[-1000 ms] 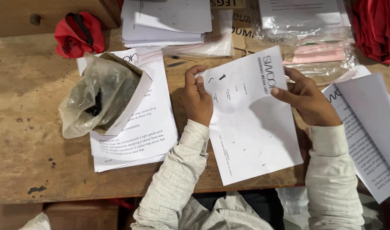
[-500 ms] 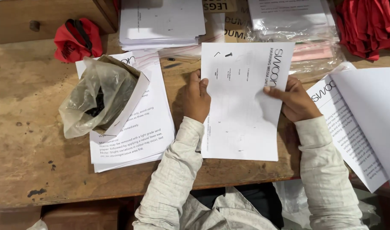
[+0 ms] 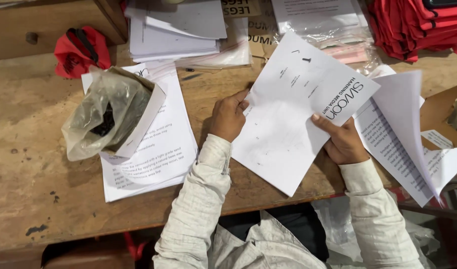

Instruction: The recorder is packaging furniture hardware and care instruction sheets into red bags and white envelopes at a workbench.

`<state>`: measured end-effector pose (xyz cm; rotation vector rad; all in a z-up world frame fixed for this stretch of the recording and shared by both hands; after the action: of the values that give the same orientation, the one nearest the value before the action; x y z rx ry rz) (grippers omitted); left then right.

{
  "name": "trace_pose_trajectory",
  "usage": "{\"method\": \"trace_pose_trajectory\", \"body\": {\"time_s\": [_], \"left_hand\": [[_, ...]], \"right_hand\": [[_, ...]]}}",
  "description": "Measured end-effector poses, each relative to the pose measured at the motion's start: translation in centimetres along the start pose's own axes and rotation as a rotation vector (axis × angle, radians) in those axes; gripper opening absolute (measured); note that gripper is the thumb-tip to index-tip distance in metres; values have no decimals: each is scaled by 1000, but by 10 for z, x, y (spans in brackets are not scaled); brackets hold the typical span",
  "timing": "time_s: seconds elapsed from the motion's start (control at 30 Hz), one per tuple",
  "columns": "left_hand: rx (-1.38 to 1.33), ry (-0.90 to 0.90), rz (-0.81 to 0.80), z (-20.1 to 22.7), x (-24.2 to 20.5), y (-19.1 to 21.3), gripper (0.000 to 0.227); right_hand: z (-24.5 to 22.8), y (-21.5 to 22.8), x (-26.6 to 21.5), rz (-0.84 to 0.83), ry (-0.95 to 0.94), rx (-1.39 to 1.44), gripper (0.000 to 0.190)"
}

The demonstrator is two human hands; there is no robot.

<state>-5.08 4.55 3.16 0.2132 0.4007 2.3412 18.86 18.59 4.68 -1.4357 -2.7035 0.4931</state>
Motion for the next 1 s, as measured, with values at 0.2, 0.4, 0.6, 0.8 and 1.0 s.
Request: {"method": "trace_pose_trajectory", "body": {"time_s": [0.2, 0.4, 0.6, 0.8, 1.0], "left_hand": [[119, -61, -3, 47, -36, 27, 42], [126, 181, 134, 24, -73, 56, 36], [-30, 189, 202, 13, -75, 57, 28], [-68, 228, 156, 12, -75, 54, 28], [-79, 246, 150, 9, -74, 53, 27]], "right_hand": [[4, 14, -5, 11, 159, 71, 29], [2, 14, -8, 46, 138, 102, 28], [-7, 7, -7, 15, 155, 132, 39], [-5, 11, -3, 74, 241, 108, 40], [-4, 13, -1, 103, 283, 78, 35]]}}
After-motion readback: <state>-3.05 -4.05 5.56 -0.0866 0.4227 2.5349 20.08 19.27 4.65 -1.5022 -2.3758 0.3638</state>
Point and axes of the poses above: each hand's wrist, its own x-axis towards the middle knuckle, its own y-axis out of the back of the hand, z = x × y, the point moved 8 cm from there along x, towards the middle knuckle, and after that the axes turned 10 degrees about y, right-handed, at the moved point
